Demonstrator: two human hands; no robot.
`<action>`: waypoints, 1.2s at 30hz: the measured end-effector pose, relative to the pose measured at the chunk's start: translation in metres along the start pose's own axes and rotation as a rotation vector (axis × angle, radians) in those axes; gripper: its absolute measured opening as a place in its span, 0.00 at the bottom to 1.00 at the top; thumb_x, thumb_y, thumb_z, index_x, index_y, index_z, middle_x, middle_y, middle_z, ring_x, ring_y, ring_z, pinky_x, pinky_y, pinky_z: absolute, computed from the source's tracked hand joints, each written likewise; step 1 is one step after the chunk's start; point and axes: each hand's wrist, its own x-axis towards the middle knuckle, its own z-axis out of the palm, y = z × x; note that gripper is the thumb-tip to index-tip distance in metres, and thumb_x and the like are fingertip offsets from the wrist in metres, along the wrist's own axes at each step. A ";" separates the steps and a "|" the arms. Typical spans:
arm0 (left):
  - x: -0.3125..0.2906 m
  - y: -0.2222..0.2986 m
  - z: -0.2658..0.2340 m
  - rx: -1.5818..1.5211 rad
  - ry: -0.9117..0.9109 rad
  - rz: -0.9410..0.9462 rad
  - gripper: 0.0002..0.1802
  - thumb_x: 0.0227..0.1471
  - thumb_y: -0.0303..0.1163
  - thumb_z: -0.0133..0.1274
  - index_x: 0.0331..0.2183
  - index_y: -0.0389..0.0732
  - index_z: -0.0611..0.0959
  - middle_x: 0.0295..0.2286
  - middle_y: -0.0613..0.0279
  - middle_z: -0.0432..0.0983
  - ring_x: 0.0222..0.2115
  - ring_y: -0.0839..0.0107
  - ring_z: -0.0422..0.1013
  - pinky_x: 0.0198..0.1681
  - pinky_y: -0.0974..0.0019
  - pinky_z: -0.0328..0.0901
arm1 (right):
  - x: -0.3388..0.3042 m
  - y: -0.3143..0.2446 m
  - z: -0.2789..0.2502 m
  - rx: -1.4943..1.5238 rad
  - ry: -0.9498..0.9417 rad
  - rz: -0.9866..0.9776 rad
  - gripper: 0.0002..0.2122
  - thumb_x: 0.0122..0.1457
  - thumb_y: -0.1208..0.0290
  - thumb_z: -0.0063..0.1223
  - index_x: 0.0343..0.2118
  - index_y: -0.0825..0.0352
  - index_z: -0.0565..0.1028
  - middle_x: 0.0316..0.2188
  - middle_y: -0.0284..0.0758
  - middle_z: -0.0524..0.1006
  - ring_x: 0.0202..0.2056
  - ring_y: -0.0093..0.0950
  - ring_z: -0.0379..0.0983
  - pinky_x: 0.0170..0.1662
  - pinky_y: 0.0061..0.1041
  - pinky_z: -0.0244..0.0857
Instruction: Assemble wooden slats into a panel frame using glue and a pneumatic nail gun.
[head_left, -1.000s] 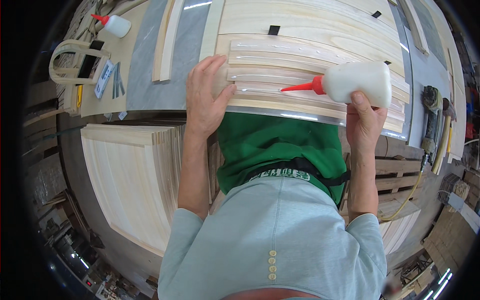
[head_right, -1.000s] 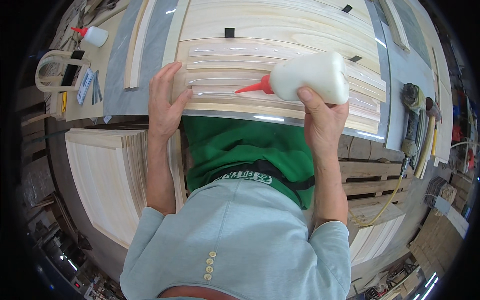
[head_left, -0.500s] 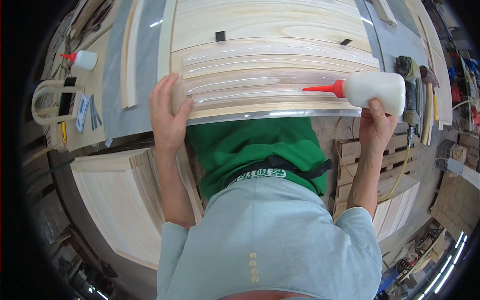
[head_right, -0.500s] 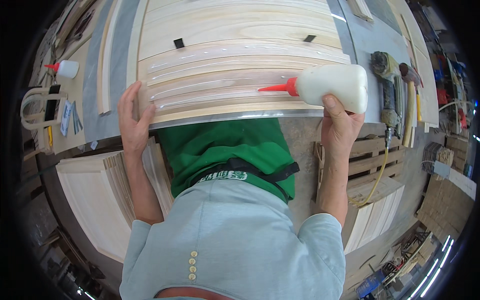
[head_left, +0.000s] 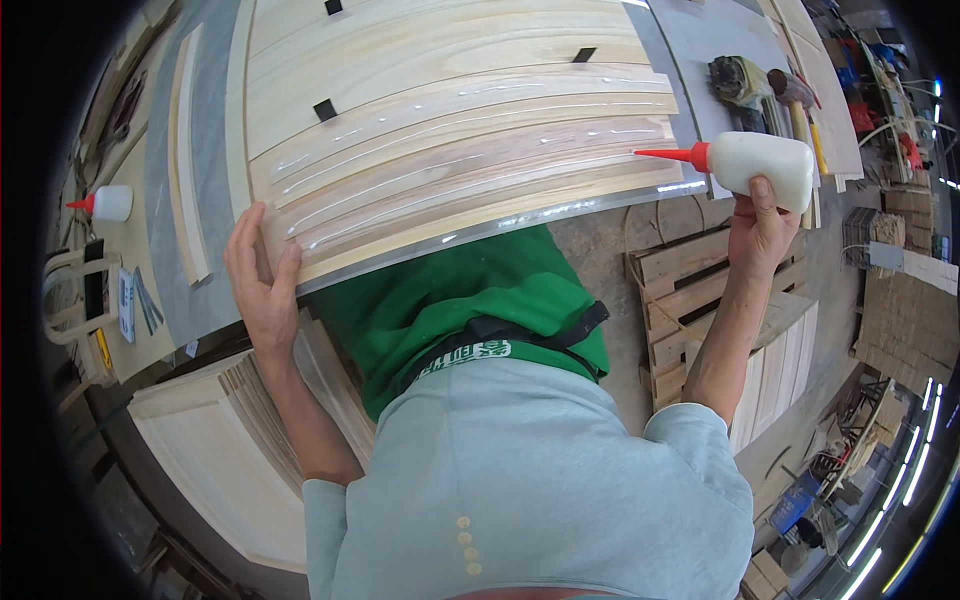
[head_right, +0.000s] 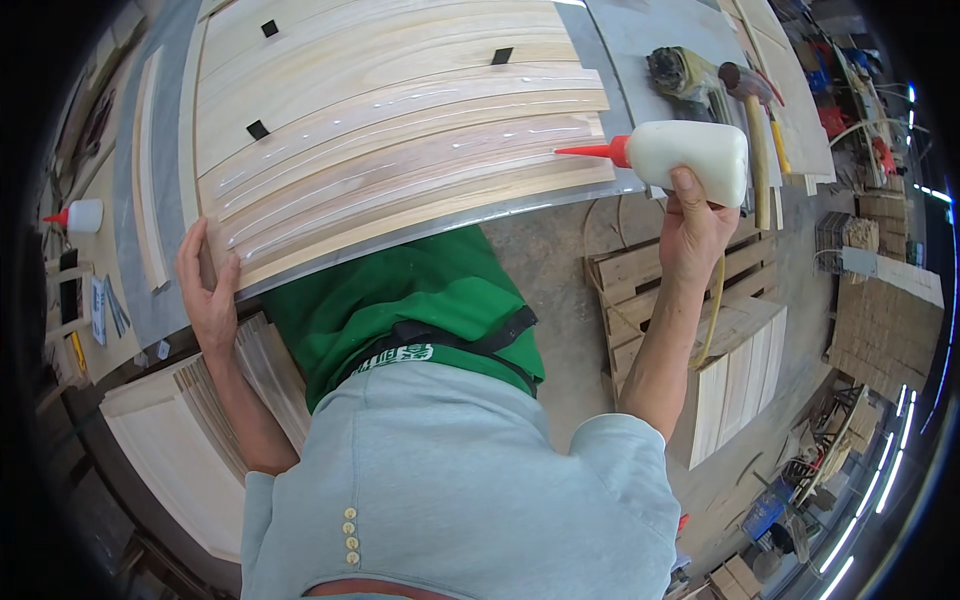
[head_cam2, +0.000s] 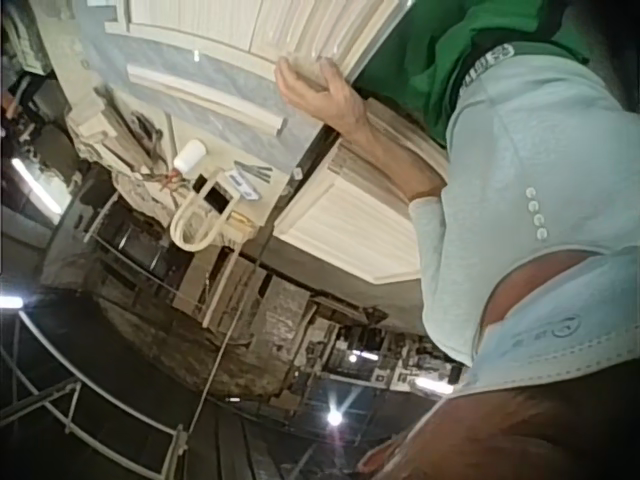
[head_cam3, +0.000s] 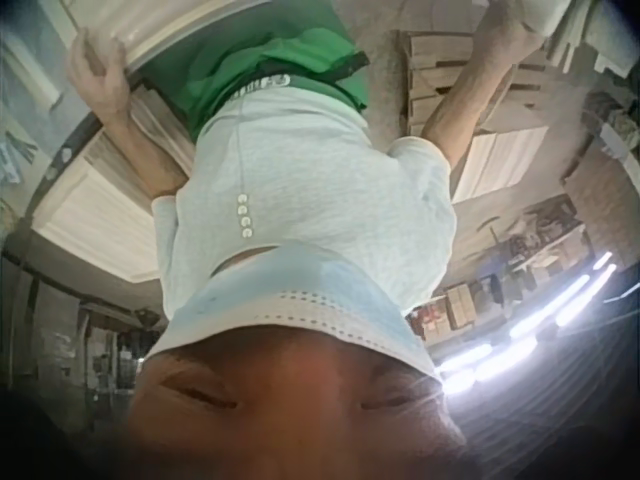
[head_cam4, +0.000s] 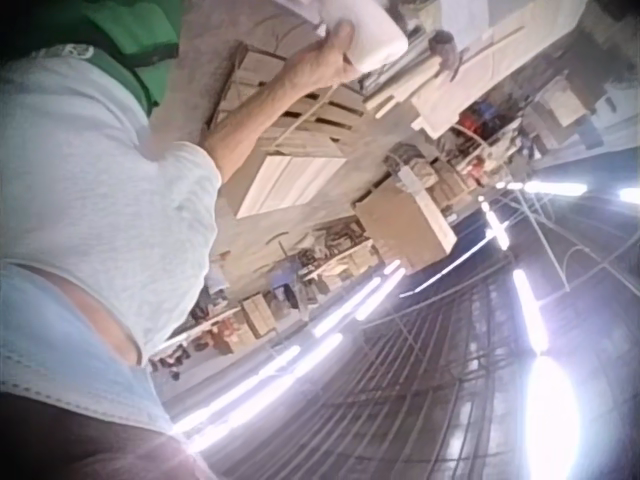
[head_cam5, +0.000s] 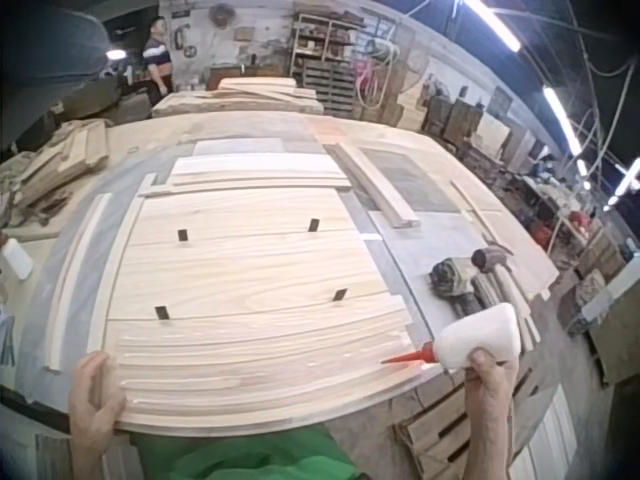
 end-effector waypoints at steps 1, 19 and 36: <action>0.000 0.000 0.000 0.002 0.001 -0.003 0.30 0.46 0.26 0.56 0.53 0.40 0.70 0.52 0.55 0.63 0.55 0.60 0.57 0.60 0.61 0.50 | 0.002 -0.002 -0.005 -0.006 0.005 -0.004 0.21 0.51 0.81 0.60 0.49 0.71 0.69 0.44 0.36 0.75 0.45 0.28 0.72 0.51 0.29 0.66; 0.001 -0.010 0.005 0.042 0.025 0.067 0.30 0.42 0.26 0.58 0.51 0.40 0.72 0.50 0.52 0.65 0.54 0.55 0.59 0.59 0.58 0.52 | 0.051 -0.029 -0.103 0.592 -0.027 0.144 0.25 0.57 0.62 0.53 0.54 0.73 0.64 0.53 0.48 0.68 0.53 0.45 0.65 0.59 0.46 0.58; -0.002 0.003 -0.012 0.088 -0.026 -0.012 0.28 0.41 0.25 0.56 0.49 0.38 0.73 0.49 0.53 0.68 0.55 0.55 0.59 0.59 0.57 0.51 | 0.233 -0.028 0.088 -1.998 -0.830 -0.032 0.23 0.40 0.66 0.60 0.42 0.67 0.74 0.38 0.47 0.77 0.42 0.44 0.74 0.43 0.38 0.67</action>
